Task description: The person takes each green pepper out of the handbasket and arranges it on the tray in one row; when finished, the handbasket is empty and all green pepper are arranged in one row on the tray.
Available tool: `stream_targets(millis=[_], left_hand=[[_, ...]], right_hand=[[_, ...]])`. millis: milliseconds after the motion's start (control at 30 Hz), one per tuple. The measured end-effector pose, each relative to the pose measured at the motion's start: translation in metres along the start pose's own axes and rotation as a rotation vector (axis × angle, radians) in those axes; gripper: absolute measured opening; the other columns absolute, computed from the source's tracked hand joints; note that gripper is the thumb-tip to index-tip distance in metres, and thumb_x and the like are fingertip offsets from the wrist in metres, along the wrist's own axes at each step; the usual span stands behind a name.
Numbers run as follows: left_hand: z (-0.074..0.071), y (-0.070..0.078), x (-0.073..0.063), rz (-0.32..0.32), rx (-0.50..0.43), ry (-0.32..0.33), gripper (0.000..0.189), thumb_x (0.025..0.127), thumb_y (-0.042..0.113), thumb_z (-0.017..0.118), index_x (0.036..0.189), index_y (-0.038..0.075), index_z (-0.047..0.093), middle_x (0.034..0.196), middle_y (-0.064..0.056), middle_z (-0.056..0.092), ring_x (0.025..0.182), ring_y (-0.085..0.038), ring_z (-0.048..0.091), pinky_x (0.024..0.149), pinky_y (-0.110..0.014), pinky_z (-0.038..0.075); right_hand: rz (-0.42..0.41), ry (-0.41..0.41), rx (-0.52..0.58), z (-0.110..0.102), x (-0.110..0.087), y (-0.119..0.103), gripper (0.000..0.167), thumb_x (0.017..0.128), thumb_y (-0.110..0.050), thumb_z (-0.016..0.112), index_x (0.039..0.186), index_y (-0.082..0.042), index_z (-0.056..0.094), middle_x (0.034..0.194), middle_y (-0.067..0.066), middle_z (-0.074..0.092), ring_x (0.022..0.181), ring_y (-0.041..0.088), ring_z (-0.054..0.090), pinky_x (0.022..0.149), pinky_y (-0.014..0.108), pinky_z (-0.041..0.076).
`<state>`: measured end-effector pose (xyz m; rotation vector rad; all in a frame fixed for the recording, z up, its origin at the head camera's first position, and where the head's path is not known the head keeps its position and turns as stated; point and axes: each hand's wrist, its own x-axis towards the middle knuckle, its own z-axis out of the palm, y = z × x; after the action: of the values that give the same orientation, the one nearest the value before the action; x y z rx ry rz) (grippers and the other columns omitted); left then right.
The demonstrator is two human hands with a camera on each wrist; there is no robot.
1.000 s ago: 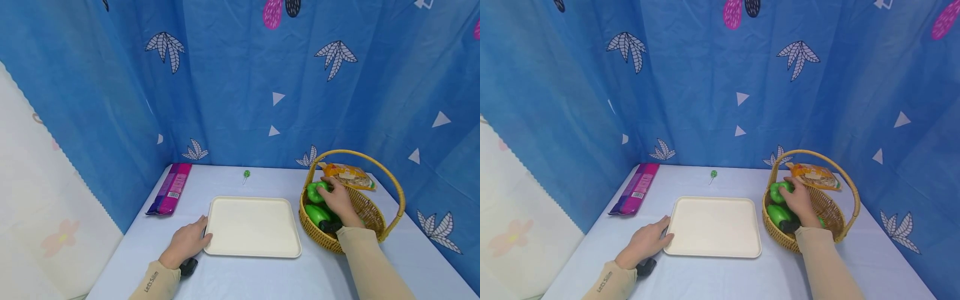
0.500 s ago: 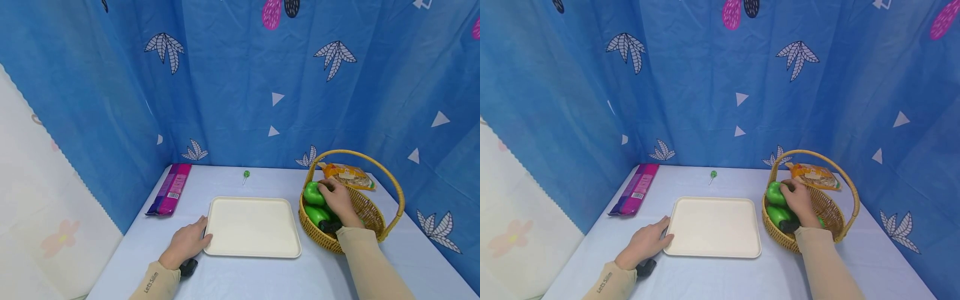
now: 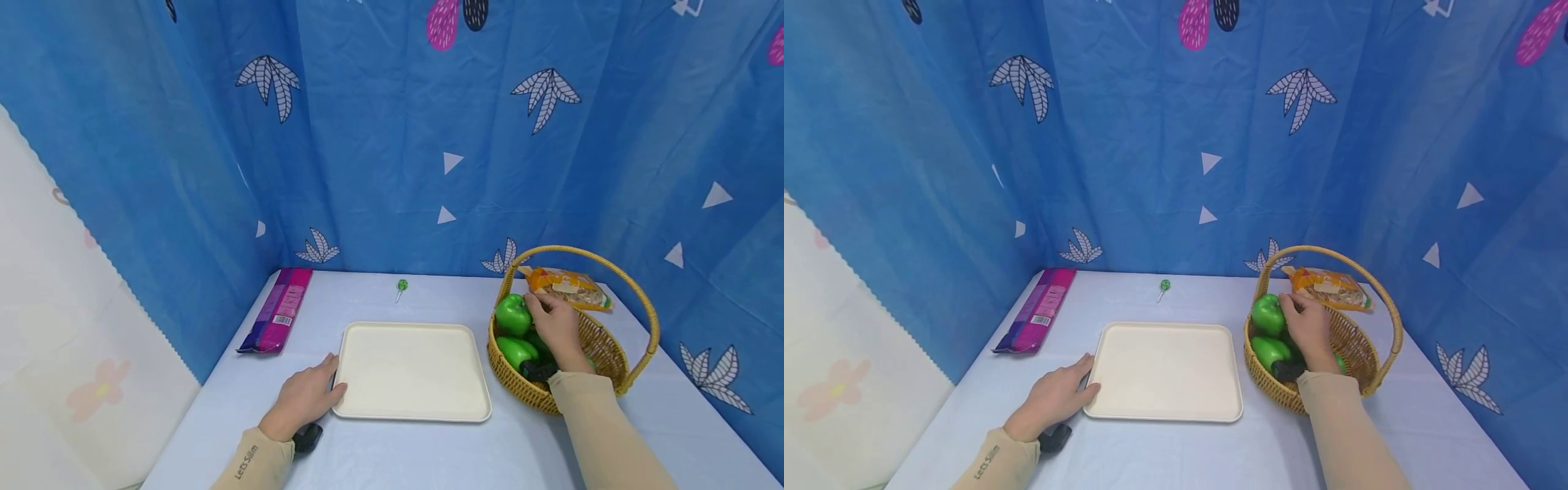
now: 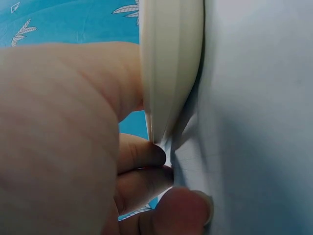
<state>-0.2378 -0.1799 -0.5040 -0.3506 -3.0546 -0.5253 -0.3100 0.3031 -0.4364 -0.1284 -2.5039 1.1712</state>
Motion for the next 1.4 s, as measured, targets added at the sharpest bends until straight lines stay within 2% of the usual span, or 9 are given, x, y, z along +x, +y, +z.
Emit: stream_targets(millis=[100,200,367,433,533,833,1133,1267,1400], left_hand=[[0.0,0.0,0.001,-0.003,0.003,-0.008,0.068,0.096,0.042,0.067,0.149,0.002,0.052,0.152,-0.017,0.055,0.125,-0.04,0.063,0.098,-0.055,0.054],[0.001,0.0,0.001,-0.003,0.004,-0.006,0.069,0.096,0.042,0.067,0.149,0.001,0.052,0.152,-0.017,0.054,0.126,-0.04,0.063,0.098,-0.055,0.053],[0.0,0.001,0.0,-0.002,-0.002,-0.004,0.068,0.096,0.042,0.067,0.149,0.002,0.052,0.152,-0.017,0.054,0.127,-0.04,0.062,0.099,-0.055,0.053],[-0.001,0.002,0.0,-0.001,-0.003,-0.005,0.068,0.096,0.042,0.067,0.149,0.002,0.053,0.152,-0.017,0.054,0.128,-0.04,0.062,0.099,-0.055,0.053],[-0.001,0.002,0.001,0.0,-0.003,-0.004,0.068,0.096,0.042,0.067,0.149,0.002,0.053,0.152,-0.017,0.054,0.128,-0.04,0.062,0.099,-0.055,0.053],[-0.002,0.004,0.001,0.01,-0.018,-0.007,0.068,0.096,0.041,0.067,0.149,0.001,0.052,0.151,-0.018,0.055,0.126,-0.04,0.063,0.098,-0.056,0.053],[-0.002,0.004,-0.002,0.005,-0.022,0.0,0.064,0.097,0.035,0.066,0.147,-0.002,0.053,0.151,-0.02,0.054,0.129,-0.041,0.061,0.1,-0.055,0.052],[-0.001,0.003,-0.003,0.01,-0.014,0.01,0.064,0.096,0.036,0.066,0.146,-0.002,0.054,0.15,-0.021,0.055,0.126,-0.042,0.062,0.098,-0.055,0.053],[-0.001,0.002,-0.002,0.006,-0.012,0.012,0.064,0.096,0.037,0.067,0.146,-0.001,0.055,0.15,-0.02,0.056,0.126,-0.041,0.063,0.098,-0.055,0.053]], right_hand=[[-0.016,-0.061,-0.038,-0.002,-0.001,-0.001,0.067,0.102,-0.058,0.051,0.143,-0.006,0.062,0.143,0.024,0.058,0.119,0.043,0.059,0.092,0.057,0.053],[-0.028,-0.152,-0.064,-0.004,-0.002,-0.003,0.078,0.096,-0.063,0.059,0.15,-0.008,0.053,0.157,0.026,0.043,0.135,0.049,0.046,0.101,0.067,0.044],[-0.052,-0.266,-0.127,-0.007,-0.001,-0.005,0.094,0.089,-0.06,0.071,0.16,-0.009,0.037,0.167,0.031,0.02,0.138,0.056,0.039,0.098,0.07,0.045],[-0.073,-0.267,-0.145,-0.007,0.0,-0.004,0.094,0.09,-0.057,0.072,0.161,-0.009,0.035,0.167,0.032,0.017,0.136,0.056,0.04,0.096,0.069,0.046],[-0.095,-0.237,-0.137,-0.006,0.0,-0.003,0.088,0.091,-0.054,0.071,0.159,-0.009,0.038,0.163,0.032,0.027,0.13,0.053,0.046,0.093,0.067,0.049],[-0.096,-0.185,-0.068,-0.009,-0.002,-0.003,0.081,0.094,-0.051,0.069,0.158,-0.009,0.041,0.153,0.029,0.042,0.119,0.047,0.055,0.088,0.062,0.053],[-0.084,-0.196,-0.016,-0.016,0.003,-0.018,0.087,0.095,-0.054,0.067,0.161,-0.008,0.035,0.156,0.03,0.038,0.132,0.051,0.047,0.098,0.067,0.047],[-0.085,-0.203,-0.028,-0.022,0.004,-0.022,0.088,0.095,-0.057,0.065,0.161,-0.01,0.034,0.158,0.03,0.035,0.135,0.053,0.043,0.097,0.069,0.045],[-0.099,-0.191,-0.042,-0.026,0.002,-0.022,0.085,0.095,-0.058,0.065,0.161,-0.013,0.036,0.156,0.029,0.038,0.133,0.052,0.045,0.095,0.068,0.046]])
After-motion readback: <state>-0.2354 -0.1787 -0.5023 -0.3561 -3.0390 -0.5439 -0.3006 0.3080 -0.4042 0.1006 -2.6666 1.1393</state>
